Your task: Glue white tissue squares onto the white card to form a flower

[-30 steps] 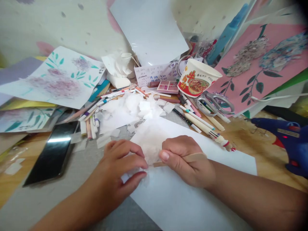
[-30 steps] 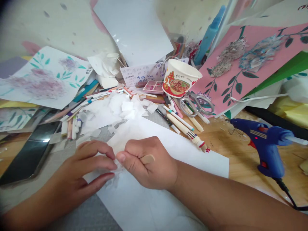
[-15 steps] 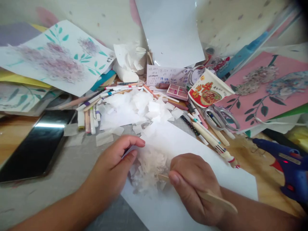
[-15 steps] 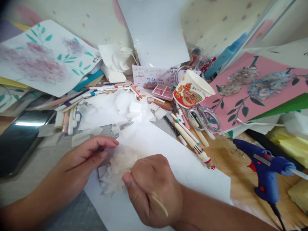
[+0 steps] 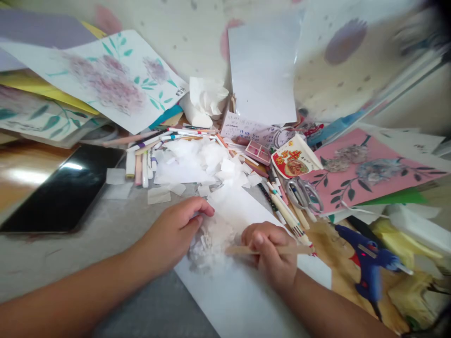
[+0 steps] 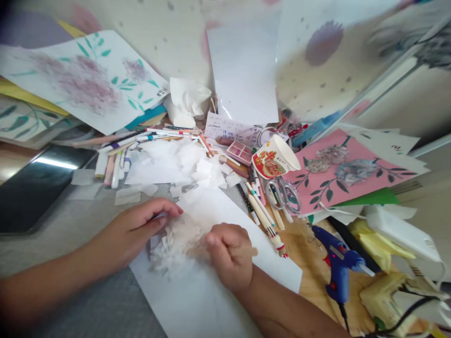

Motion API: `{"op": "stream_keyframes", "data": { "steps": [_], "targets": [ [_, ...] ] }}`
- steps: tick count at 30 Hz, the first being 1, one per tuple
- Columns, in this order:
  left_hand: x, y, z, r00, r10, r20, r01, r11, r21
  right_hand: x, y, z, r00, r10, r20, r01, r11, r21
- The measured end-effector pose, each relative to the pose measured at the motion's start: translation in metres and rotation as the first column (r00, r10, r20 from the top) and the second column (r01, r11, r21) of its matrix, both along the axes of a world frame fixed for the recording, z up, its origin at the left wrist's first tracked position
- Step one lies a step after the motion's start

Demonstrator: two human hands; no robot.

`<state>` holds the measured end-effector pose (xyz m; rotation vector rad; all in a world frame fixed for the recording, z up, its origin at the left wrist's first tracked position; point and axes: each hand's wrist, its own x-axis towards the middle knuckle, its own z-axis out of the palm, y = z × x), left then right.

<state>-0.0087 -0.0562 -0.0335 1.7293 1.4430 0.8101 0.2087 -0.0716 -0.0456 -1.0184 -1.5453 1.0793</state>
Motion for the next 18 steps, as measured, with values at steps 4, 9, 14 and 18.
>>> {"op": "stream_keyframes", "data": {
  "steps": [4, 9, 14, 18],
  "targets": [
    [-0.002, 0.004, 0.0, 0.999, -0.019, 0.029, 0.019, 1.0, 0.001, -0.004, 0.014, 0.002, 0.976, -0.118, -0.184, 0.119, 0.993, -0.004],
    [-0.02, -0.008, 0.008, 1.0, 0.008, -0.03, -0.005, 0.995, 0.102, 0.013, 0.015, 0.031, 0.974, -0.13, -0.184, 0.126, 0.991, -0.035],
    [-0.046, -0.07, 0.006, 0.987, 0.074, -0.141, -0.006, 0.901, 0.434, 0.078, -0.04, 0.036, 0.957, -0.111, 0.268, 0.05, 0.973, 0.227],
    [-0.039, -0.124, -0.02, 0.988, -0.138, -0.065, 0.151, 0.956, 0.252, 0.124, -0.083, 0.005, 0.713, -0.188, 0.675, -0.315, 0.775, 0.548]
  ]
}}
